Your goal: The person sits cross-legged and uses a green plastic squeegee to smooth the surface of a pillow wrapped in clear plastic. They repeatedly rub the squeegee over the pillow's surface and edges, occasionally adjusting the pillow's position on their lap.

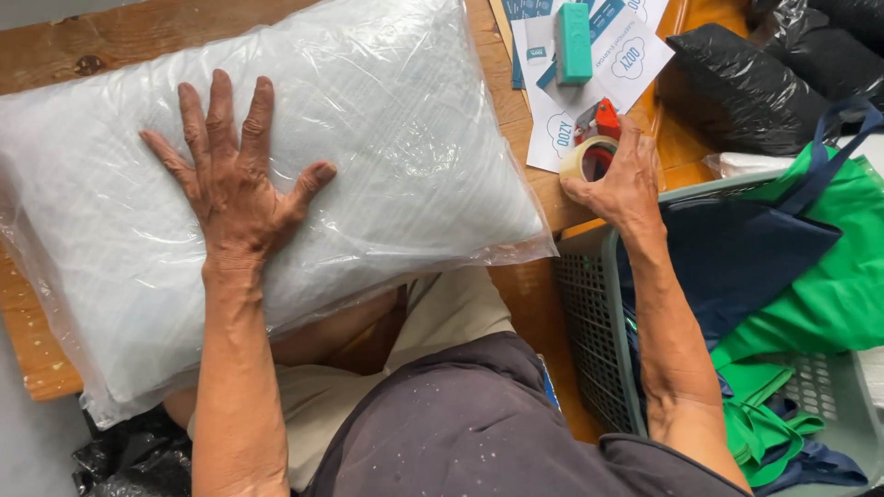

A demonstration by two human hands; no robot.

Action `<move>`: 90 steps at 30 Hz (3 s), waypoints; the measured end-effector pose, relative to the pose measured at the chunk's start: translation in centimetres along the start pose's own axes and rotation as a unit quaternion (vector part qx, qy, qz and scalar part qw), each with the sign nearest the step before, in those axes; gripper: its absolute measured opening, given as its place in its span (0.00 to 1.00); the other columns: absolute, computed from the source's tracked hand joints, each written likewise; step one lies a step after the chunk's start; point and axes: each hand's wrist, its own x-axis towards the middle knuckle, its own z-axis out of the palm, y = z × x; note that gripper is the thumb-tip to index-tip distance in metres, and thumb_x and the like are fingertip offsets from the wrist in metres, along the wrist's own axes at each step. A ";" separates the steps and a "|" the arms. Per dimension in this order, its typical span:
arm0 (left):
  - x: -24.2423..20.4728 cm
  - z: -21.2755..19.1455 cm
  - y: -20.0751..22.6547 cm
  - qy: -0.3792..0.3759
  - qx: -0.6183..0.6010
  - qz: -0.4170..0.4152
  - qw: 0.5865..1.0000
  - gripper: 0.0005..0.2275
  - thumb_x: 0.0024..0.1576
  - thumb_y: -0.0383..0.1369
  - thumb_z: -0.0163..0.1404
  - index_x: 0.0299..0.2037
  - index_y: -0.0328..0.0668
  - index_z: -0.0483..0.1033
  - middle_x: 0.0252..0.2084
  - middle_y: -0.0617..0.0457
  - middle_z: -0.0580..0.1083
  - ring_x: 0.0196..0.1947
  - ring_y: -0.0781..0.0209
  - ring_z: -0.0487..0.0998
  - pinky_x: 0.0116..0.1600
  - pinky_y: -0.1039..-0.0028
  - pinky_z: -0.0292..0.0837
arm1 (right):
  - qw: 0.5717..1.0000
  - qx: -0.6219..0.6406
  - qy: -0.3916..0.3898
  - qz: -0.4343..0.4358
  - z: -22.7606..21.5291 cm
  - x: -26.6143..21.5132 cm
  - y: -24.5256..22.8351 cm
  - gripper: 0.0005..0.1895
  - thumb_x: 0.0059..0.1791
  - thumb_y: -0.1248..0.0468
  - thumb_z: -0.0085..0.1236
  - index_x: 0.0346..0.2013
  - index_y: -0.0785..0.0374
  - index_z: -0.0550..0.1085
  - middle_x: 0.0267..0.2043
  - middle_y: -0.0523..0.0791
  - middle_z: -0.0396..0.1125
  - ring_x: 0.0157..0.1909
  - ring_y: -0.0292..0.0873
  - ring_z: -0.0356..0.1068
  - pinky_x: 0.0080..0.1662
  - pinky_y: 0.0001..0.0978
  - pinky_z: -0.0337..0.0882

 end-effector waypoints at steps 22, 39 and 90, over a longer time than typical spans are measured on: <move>0.0 0.2 0.1 0.010 -0.002 -0.004 1.000 0.40 0.61 0.69 0.39 0.78 0.59 0.52 0.80 0.45 0.49 0.78 0.33 0.40 0.68 0.23 0.21 | 0.985 -0.003 -0.106 -0.139 -2.4 4.1 8.5 0.57 0.33 0.58 0.61 0.73 0.67 0.49 0.58 0.56 0.46 0.60 0.61 0.51 0.66 0.61 0.48; -0.4 0.7 -0.5 0.018 -0.002 -0.005 1.000 0.40 0.61 0.69 0.40 0.78 0.58 0.53 0.80 0.48 0.48 0.79 0.40 0.38 0.69 0.25 0.20 | 0.983 0.056 -0.029 0.171 -0.3 3.8 4.3 0.57 0.33 0.47 0.76 0.64 0.65 0.52 0.59 0.53 0.44 0.66 0.57 0.46 0.67 0.49 0.53; -3.7 2.8 1.2 0.050 0.121 -0.046 0.990 0.44 0.57 0.75 0.34 0.78 0.59 0.48 0.80 0.46 0.47 0.80 0.37 0.43 0.75 0.33 0.27 | 0.969 0.160 -0.152 0.109 2.1 14.9 -16.0 0.31 0.50 0.57 0.42 0.69 0.55 0.67 0.36 0.45 0.70 0.31 0.43 0.63 0.29 0.45 0.67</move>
